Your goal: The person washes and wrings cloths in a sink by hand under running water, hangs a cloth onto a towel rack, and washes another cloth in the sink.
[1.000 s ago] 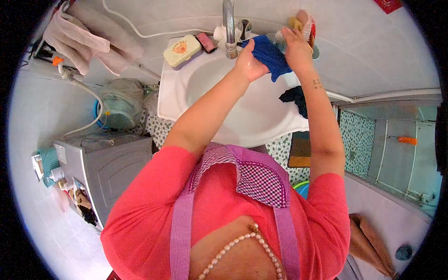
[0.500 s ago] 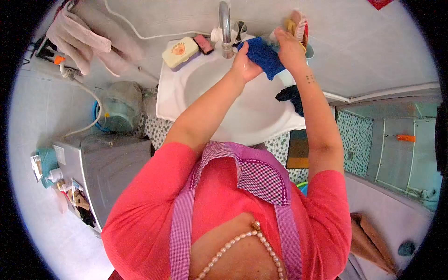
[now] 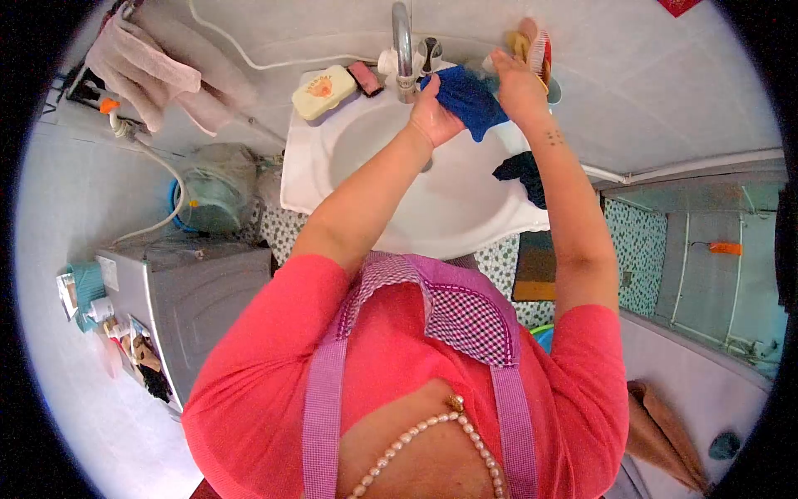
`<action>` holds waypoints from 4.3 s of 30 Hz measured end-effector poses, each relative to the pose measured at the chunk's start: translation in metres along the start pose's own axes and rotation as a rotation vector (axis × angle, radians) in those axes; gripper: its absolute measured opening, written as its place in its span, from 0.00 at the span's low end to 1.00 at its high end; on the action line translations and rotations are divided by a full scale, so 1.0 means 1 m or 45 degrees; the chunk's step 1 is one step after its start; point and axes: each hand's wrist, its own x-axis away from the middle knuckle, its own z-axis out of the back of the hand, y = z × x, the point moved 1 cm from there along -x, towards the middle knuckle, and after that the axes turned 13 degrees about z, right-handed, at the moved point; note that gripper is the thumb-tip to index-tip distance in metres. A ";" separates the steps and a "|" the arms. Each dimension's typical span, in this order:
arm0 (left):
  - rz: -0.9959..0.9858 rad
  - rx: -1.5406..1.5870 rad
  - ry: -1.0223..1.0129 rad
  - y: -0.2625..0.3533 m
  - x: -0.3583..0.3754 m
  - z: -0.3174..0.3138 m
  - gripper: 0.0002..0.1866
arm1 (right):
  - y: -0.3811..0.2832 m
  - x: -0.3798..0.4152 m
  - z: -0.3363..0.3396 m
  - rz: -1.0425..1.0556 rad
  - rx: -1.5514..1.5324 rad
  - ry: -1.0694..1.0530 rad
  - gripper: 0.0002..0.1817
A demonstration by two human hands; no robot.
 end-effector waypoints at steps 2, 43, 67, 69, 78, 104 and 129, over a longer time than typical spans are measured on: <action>-0.021 0.006 0.009 0.000 -0.003 0.003 0.26 | 0.003 -0.003 -0.001 0.039 0.062 0.030 0.23; -0.342 -0.657 0.942 -0.006 0.068 0.067 0.13 | -0.227 0.070 -0.038 -0.802 -1.663 0.392 0.32; -0.057 -0.352 0.867 -0.006 0.101 0.108 0.16 | -0.262 0.060 -0.106 -1.131 -1.357 0.435 0.30; -0.101 -0.248 0.635 -0.028 0.091 0.144 0.14 | -0.199 0.051 -0.131 -1.566 -1.758 0.346 0.30; 0.046 -0.298 0.696 -0.011 0.106 0.151 0.11 | -0.232 0.050 -0.124 -1.293 -1.532 0.096 0.34; 0.127 -0.069 0.411 0.016 0.128 0.103 0.24 | -0.137 0.060 -0.080 -1.230 -1.998 0.416 0.21; -0.103 -0.064 0.544 -0.004 0.100 0.141 0.21 | -0.207 0.033 -0.103 -0.888 -1.027 0.001 0.21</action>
